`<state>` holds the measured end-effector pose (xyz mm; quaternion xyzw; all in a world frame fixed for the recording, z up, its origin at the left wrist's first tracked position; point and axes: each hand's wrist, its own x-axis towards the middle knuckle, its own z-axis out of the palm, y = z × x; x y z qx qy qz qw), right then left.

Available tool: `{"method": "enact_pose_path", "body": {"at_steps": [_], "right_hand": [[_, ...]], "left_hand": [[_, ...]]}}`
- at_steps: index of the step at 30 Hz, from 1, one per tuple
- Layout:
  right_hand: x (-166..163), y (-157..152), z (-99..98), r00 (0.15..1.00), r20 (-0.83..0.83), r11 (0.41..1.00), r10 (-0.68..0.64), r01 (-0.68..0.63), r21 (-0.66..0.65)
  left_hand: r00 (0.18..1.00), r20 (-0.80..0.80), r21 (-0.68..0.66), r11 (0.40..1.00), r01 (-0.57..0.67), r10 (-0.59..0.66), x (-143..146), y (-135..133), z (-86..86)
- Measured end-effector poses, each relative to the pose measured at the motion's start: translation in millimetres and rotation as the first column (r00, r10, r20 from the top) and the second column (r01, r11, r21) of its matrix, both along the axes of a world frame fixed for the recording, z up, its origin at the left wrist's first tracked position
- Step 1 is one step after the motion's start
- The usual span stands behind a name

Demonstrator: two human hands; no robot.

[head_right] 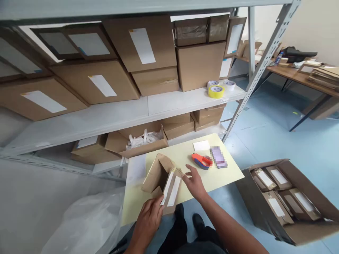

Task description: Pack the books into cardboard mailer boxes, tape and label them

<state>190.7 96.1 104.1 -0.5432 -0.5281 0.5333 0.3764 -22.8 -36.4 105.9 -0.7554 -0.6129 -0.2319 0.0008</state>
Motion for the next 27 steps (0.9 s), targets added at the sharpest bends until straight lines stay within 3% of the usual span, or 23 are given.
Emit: {"method": "enact_pose_path", "body": {"at_steps": [6,11,14,17,21,24,27], "right_hand": [[-53.5,40.1,31.5,0.934,0.317,0.935,0.167,-0.251,0.249],[-80.2,55.5,39.8,0.756,0.608,0.914,0.243,-0.389,0.118],[-67.2,45.0,39.6,0.781,0.576,0.924,0.241,-0.366,0.110],[-42.1,24.1,34.4,0.863,0.417,0.940,0.285,-0.337,0.056],[-16.7,-4.7,11.1,0.880,0.298,0.928,0.370,-0.368,-0.065],[-15.3,-19.2,-14.1,0.894,0.361,0.960,0.266,-0.280,-0.016],[-22.1,-22.9,-34.5,0.881,0.461,0.975,0.103,-0.181,0.128]], "left_hand": [[0.969,-0.028,0.006,0.970,0.244,-0.244,-32.4,24.7,16.8],[0.917,-0.054,-0.038,0.919,0.394,-0.395,-58.7,51.1,22.7],[0.899,-0.012,-0.072,0.897,0.437,-0.439,-69.6,63.9,19.4],[0.899,0.088,-0.099,0.894,0.437,-0.430,-73.8,73.3,13.0],[0.910,0.164,-0.162,0.900,0.405,-0.380,-73.5,76.7,-2.6],[0.935,0.186,-0.210,0.917,0.339,-0.303,-74.8,73.9,-20.0],[0.952,0.286,-0.222,0.960,0.172,-0.105,-77.8,72.1,-35.5]]}}
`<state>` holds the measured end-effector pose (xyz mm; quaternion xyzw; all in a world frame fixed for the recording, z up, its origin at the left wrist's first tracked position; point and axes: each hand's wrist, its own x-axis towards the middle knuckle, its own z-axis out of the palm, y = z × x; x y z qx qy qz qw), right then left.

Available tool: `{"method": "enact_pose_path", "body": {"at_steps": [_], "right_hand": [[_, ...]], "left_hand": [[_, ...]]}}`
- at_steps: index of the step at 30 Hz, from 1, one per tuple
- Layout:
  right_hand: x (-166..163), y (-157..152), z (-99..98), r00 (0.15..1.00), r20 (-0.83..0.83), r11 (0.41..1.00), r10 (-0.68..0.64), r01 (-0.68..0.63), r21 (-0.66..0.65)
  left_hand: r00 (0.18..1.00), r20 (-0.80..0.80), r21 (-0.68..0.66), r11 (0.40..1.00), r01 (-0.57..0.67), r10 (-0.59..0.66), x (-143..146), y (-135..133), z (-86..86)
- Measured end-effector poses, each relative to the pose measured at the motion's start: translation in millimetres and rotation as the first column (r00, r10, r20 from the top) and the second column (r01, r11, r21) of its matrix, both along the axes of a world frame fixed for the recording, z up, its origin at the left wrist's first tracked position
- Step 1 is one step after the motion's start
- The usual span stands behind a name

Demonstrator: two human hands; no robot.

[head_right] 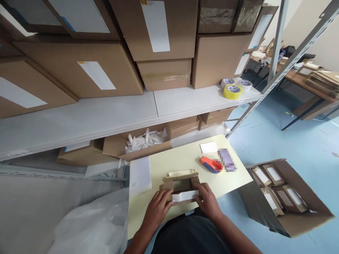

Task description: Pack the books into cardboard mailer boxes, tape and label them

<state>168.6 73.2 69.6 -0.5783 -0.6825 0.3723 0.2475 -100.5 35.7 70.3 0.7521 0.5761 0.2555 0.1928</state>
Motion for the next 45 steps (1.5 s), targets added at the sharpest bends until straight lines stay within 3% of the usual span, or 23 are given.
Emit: {"method": "enact_pose_path", "body": {"at_steps": [2,4,8,14,16,20,23,26,29,33,36,41,45], "right_hand": [[-2.5,3.9,-8.0,0.997,0.046,0.995,-0.057,0.053,0.087],[-0.4,11.3,-11.5,0.995,0.081,0.992,-0.053,0.043,0.116],[15.2,29.0,-6.9,0.987,0.104,0.989,0.125,-0.132,0.065],[35.9,43.9,17.8,0.926,0.003,0.924,0.378,-0.377,-0.060],[40.1,43.8,24.3,0.898,-0.039,0.894,0.438,-0.439,-0.089],[47.5,35.5,26.6,0.837,-0.120,0.831,0.533,-0.545,-0.110],[49.9,26.3,20.0,0.824,-0.149,0.824,0.547,-0.561,-0.079],[45.7,22.2,9.8,0.888,-0.136,0.890,0.438,-0.450,-0.073],[34.8,26.5,-0.6,0.970,-0.070,0.970,0.234,-0.238,-0.049],[18.1,37.7,-6.6,0.993,0.023,0.993,0.112,-0.112,-0.026],[7.1,47.2,-1.6,0.986,0.099,0.991,0.132,-0.129,-0.033],[-11.8,75.6,19.5,0.961,0.207,0.983,0.184,-0.181,-0.031],[-11.7,93.0,32.9,0.957,0.135,0.966,0.256,-0.257,-0.014]], "left_hand": [[0.971,0.142,-0.067,0.981,-0.184,0.192,-1.8,0.4,-5.6],[0.887,0.278,-0.224,0.923,-0.315,0.370,-3.3,0.6,-6.8],[0.774,0.338,-0.511,0.795,-0.327,0.536,-5.6,-4.6,-0.4],[0.584,0.256,-0.718,0.556,-0.419,0.770,2.3,-14.2,12.0],[0.536,0.251,-0.719,0.526,-0.455,0.806,8.9,-12.1,13.9],[0.520,0.302,-0.682,0.562,-0.468,0.799,22.9,-4.9,16.2],[0.553,0.344,-0.672,0.611,-0.419,0.759,28.3,-4.2,19.0],[0.633,0.353,-0.644,0.670,-0.369,0.689,26.2,-9.9,20.7],[0.658,0.403,-0.588,0.731,-0.347,0.637,20.9,-18.0,16.9],[0.712,0.306,-0.457,0.753,-0.473,0.633,19.9,-22.9,2.1],[0.757,0.196,-0.413,0.752,-0.513,0.624,24.6,-19.9,-10.3],[0.789,0.161,-0.452,0.755,-0.475,0.593,27.9,-15.5,-22.7],[0.801,0.166,-0.448,0.767,-0.459,0.576,26.3,-18.9,-30.0]]}}
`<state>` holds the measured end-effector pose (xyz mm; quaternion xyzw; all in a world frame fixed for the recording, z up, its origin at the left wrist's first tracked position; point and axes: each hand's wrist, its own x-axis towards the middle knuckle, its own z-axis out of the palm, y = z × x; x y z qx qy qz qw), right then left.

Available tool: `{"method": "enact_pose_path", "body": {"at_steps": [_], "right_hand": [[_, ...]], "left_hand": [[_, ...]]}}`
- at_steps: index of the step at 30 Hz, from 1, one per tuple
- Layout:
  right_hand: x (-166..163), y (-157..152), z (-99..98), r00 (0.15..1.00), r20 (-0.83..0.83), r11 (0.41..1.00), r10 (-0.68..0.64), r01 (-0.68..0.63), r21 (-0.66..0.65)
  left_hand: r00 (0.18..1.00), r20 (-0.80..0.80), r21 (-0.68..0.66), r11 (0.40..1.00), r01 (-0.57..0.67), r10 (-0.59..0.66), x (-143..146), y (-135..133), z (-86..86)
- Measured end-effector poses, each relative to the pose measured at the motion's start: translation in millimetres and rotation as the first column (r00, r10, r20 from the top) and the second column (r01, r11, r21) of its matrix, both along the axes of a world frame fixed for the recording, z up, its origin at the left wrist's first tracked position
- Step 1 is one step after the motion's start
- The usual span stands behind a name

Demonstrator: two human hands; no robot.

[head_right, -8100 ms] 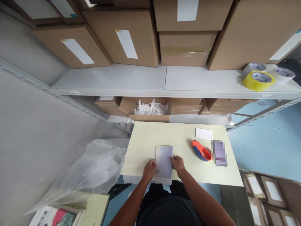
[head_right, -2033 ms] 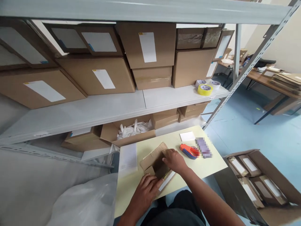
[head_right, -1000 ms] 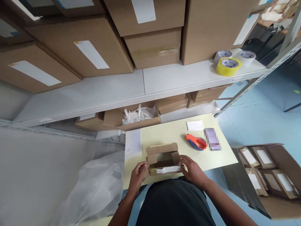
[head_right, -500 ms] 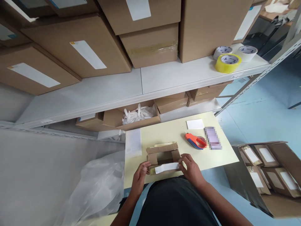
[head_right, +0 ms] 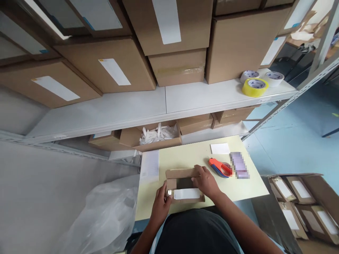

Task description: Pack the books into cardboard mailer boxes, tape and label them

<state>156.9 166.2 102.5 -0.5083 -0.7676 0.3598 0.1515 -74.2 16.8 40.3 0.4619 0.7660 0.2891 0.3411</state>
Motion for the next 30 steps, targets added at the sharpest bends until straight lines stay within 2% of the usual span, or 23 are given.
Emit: {"method": "enact_pose_path", "body": {"at_steps": [4,7,11,13,16,17,19,22,24,26,28,30], "right_hand": [[18.2,-14.3,-7.3,0.987,-0.118,0.991,0.108,-0.098,0.086],[30.4,-36.8,-23.2,0.984,-0.068,0.977,0.165,-0.153,0.148],[40.5,-50.0,-41.8,0.977,-0.074,0.968,0.198,-0.183,0.173],[49.5,-41.3,-49.4,0.988,-0.087,0.976,0.128,-0.110,0.189],[72.0,-13.3,-64.4,0.990,0.011,0.954,-0.142,0.134,0.267],[80.3,-2.5,-70.6,0.976,0.073,0.940,-0.206,0.177,0.291],[93.8,17.1,-83.4,0.946,0.235,0.948,-0.225,0.157,0.275],[98.7,36.9,-95.8,0.875,0.459,0.985,-0.155,0.099,0.144],[92.8,43.0,-93.2,0.854,0.501,0.989,-0.141,0.105,0.099],[84.6,43.7,-77.7,0.892,0.428,0.988,-0.142,0.106,0.108],[78.0,40.3,-48.9,0.953,0.282,0.992,-0.110,0.088,0.089],[73.3,34.8,-10.8,0.993,0.112,1.000,-0.025,0.023,0.021]], "left_hand": [[1.000,0.015,0.036,0.999,0.001,-0.002,3.5,-3.8,-6.8],[1.000,0.028,0.074,0.997,0.008,-0.010,7.6,-6.0,-8.7],[0.996,-0.062,0.075,0.995,0.070,-0.066,10.8,-8.6,-7.5],[0.989,-0.126,0.039,0.996,0.086,-0.080,12.3,-9.2,-6.9],[0.974,-0.205,0.006,0.995,0.095,-0.092,14.4,-9.0,-8.0],[0.970,-0.224,0.005,0.996,0.094,-0.091,14.7,-8.7,-9.0],[0.965,-0.248,0.020,0.995,0.094,-0.087,14.5,-8.0,-12.2],[0.963,-0.255,0.057,0.992,0.108,-0.090,12.7,-7.2,-17.9],[0.963,-0.251,0.072,0.990,0.119,-0.098,12.1,-7.0,-20.6],[0.964,-0.244,0.075,0.989,0.129,-0.107,12.7,-7.0,-21.4],[0.965,-0.236,0.074,0.988,0.137,-0.116,14.5,-6.9,-20.4],[0.966,-0.230,0.073,0.988,0.136,-0.116,16.8,-6.2,-18.2]]}}
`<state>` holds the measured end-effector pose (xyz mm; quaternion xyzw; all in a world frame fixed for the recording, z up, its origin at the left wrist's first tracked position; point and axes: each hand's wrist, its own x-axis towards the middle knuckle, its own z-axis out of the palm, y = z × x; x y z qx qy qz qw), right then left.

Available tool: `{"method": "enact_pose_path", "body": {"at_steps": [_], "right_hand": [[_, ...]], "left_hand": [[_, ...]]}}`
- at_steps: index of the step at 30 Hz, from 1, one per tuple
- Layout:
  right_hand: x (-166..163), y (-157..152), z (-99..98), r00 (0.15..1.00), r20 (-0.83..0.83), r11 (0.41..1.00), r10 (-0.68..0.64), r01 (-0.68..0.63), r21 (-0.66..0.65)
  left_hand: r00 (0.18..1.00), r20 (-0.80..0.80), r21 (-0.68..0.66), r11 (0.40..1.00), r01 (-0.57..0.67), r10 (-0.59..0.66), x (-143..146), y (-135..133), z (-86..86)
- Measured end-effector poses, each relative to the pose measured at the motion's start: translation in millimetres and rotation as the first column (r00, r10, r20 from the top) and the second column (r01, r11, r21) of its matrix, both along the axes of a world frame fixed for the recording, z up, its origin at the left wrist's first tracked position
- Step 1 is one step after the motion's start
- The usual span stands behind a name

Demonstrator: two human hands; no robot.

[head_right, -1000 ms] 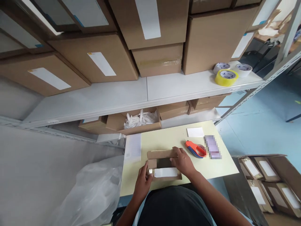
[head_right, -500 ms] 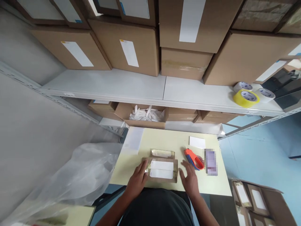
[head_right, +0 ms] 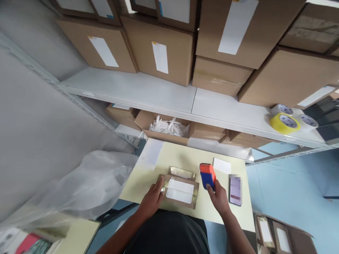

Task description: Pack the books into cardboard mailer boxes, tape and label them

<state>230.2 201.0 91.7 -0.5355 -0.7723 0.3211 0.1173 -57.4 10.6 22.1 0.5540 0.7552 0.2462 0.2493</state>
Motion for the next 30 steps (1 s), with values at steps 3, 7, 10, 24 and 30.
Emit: {"method": "enact_pose_path", "body": {"at_steps": [3,7,10,24,30], "right_hand": [[-11.0,-6.4,54.9,0.959,-0.207,0.961,0.195,-0.228,-0.155],[-40.5,-5.7,80.6,0.855,-0.253,0.791,0.453,-0.517,-0.327],[-60.1,-1.9,67.9,0.820,-0.172,0.725,0.546,-0.565,-0.393],[-72.6,-7.7,63.5,0.759,-0.108,0.680,0.642,-0.629,-0.378],[-81.6,-17.7,67.5,0.749,-0.017,0.691,0.662,-0.619,-0.374]], "left_hand": [[1.000,0.018,0.008,1.000,-0.025,0.024,3.5,2.2,3.0],[0.997,0.055,0.028,0.998,-0.058,0.057,6.9,5.4,4.5],[0.993,0.101,0.032,0.997,-0.065,0.062,7.5,5.8,8.8],[0.483,0.842,-0.162,0.967,-0.199,0.241,6.4,19.4,70.7],[0.626,0.714,-0.146,0.941,-0.304,0.313,8.0,19.5,64.9]]}}
